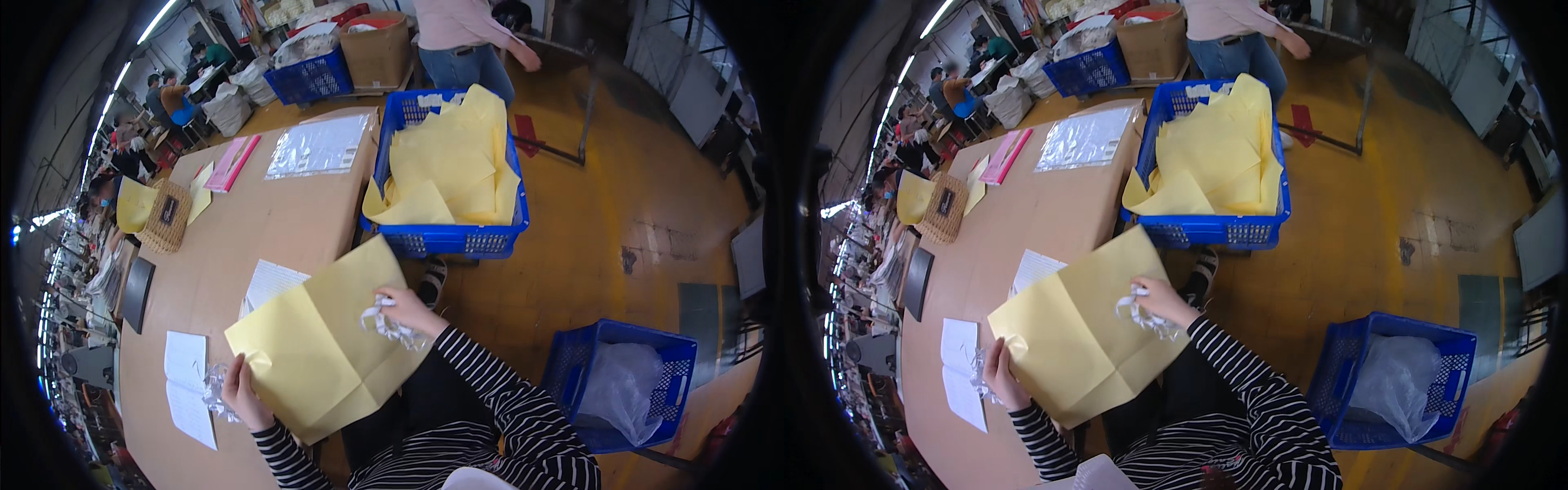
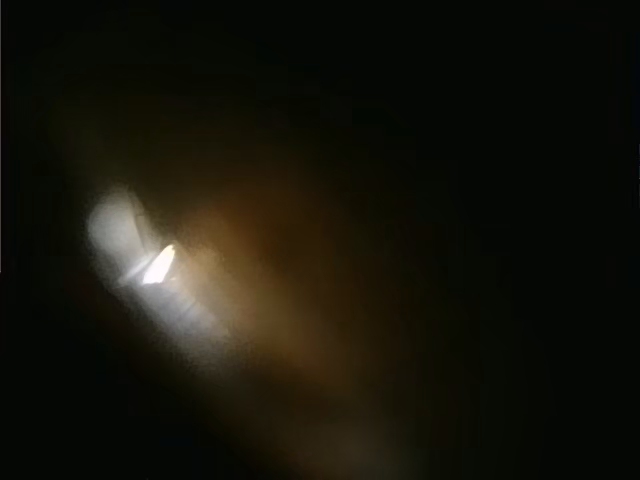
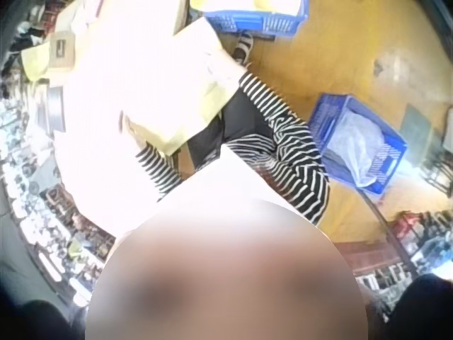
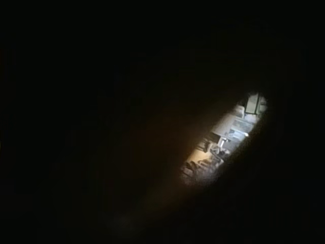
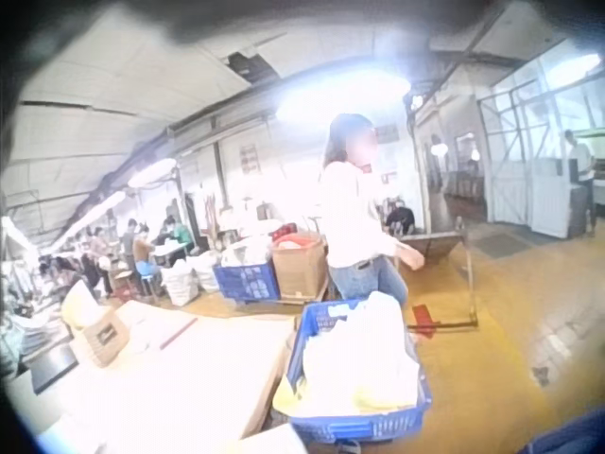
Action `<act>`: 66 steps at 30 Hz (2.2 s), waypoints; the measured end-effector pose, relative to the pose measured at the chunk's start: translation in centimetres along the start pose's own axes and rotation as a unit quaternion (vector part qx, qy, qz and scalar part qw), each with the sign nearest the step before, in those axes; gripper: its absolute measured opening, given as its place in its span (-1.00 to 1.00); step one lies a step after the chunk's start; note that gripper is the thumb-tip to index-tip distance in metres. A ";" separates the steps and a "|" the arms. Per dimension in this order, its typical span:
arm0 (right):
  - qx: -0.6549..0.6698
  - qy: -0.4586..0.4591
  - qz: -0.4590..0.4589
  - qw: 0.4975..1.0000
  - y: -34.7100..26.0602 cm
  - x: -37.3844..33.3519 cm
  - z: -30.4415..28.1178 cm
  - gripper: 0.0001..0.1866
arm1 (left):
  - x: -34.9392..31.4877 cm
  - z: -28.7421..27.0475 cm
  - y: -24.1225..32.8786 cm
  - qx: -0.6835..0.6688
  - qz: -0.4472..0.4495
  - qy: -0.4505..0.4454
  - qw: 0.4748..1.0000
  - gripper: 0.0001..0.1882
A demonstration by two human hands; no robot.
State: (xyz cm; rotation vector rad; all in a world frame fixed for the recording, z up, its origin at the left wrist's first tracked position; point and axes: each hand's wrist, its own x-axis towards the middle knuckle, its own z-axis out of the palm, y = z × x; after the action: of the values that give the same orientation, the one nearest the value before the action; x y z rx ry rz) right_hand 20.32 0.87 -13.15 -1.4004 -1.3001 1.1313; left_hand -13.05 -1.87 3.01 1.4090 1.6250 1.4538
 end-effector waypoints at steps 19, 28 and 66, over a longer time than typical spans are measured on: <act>0.616 -0.116 0.010 0.779 -0.1 -10.0 -12.3 -0.63 | -0.7 -2.0 -3.6 0.044 0.000 -0.035 0.998 -0.74; 0.568 0.221 -0.115 0.784 6.4 -17.3 -18.2 -0.67 | 0.6 -1.4 -6.2 0.027 0.020 -0.101 0.994 -0.74; 0.354 0.823 -0.091 0.435 3.9 -44.0 -12.7 -0.76 | 12.2 58.6 -5.4 -0.157 -0.020 -0.408 0.899 -0.32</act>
State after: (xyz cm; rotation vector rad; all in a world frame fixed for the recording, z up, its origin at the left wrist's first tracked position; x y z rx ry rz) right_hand 32.01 -43.58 -12.44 -0.8718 0.5175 -0.2533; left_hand 33.44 31.61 -15.12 1.4852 0.8372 0.8431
